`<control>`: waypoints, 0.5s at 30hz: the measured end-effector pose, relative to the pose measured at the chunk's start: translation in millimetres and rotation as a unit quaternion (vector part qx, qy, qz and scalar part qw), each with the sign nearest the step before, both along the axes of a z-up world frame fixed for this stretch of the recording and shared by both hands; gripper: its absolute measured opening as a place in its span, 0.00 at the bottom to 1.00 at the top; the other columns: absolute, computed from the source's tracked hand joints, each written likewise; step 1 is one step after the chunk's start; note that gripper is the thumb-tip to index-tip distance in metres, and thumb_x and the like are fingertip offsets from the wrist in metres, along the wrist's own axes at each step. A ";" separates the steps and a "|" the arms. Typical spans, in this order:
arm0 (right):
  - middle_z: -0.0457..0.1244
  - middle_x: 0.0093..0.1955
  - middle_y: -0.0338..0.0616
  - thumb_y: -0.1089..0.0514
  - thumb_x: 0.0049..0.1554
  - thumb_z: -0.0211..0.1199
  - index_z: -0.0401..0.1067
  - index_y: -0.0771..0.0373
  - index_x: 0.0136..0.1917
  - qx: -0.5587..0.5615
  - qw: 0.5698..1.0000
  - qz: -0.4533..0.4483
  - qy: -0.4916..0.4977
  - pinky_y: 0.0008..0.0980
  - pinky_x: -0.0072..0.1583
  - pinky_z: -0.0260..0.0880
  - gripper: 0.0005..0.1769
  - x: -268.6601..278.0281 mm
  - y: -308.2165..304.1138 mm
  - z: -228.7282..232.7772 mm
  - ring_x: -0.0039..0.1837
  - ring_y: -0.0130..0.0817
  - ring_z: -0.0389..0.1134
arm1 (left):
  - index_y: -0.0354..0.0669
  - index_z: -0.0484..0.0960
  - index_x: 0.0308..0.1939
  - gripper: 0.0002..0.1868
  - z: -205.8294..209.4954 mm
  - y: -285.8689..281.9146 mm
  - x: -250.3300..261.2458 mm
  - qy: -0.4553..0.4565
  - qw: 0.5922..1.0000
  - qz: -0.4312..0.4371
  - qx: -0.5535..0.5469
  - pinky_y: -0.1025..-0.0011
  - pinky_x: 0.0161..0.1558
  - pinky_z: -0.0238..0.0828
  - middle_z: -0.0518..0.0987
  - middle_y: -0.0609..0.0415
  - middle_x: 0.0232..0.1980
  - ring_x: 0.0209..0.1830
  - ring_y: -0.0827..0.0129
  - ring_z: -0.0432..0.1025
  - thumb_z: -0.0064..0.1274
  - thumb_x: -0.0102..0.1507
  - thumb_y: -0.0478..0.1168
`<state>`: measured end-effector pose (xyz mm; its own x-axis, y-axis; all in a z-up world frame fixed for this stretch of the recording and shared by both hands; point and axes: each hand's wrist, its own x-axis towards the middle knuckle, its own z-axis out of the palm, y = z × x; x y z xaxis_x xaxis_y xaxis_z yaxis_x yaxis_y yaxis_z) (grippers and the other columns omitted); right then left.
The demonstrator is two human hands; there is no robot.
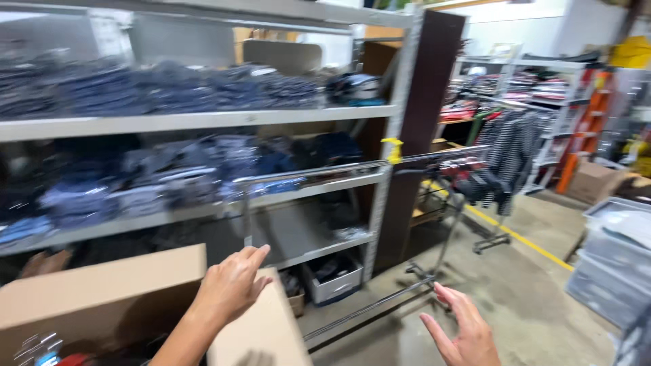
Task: The person removes hangers from a clothing rack and places them into a cardboard box.
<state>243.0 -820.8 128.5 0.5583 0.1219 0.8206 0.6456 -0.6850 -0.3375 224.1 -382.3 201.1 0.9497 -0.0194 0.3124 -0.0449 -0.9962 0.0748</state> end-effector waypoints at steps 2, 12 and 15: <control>0.70 0.60 0.36 0.47 0.48 0.73 0.73 0.55 0.66 0.007 0.999 -0.050 -0.003 0.27 0.64 0.70 0.33 12.6 -48.4 7.5 0.58 0.25 0.74 | 0.64 0.66 0.62 0.28 7.4 -52.7 36.9 -0.017 0.999 -0.032 -0.007 0.44 0.37 0.76 0.75 0.63 0.57 0.54 0.55 0.75 0.58 0.61 0.58; 0.69 0.58 0.40 0.52 0.50 0.71 0.72 0.59 0.66 0.064 0.986 -0.154 0.025 0.32 0.61 0.75 0.31 52.5 -202.8 29.6 0.56 0.30 0.74 | 0.56 0.72 0.61 0.22 -11.1 -252.9 194.6 -0.025 0.979 -0.183 -0.089 0.47 0.39 0.75 0.76 0.60 0.58 0.49 0.49 0.75 0.54 0.64 0.51; 0.69 0.57 0.41 0.51 0.50 0.71 0.72 0.59 0.66 0.064 0.983 -0.166 0.043 0.32 0.59 0.77 0.32 86.0 -223.3 18.2 0.55 0.30 0.74 | 0.56 0.71 0.65 0.24 -21.4 -285.0 245.0 0.010 0.975 -0.201 -0.099 0.49 0.43 0.74 0.75 0.59 0.60 0.52 0.50 0.74 0.54 0.65 0.50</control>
<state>329.0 -1044.1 146.7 0.6172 -0.1797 0.7660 0.3600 -0.8011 -0.4781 469.1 -667.2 179.7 0.8834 -0.3326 0.3300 -0.4256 -0.8643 0.2681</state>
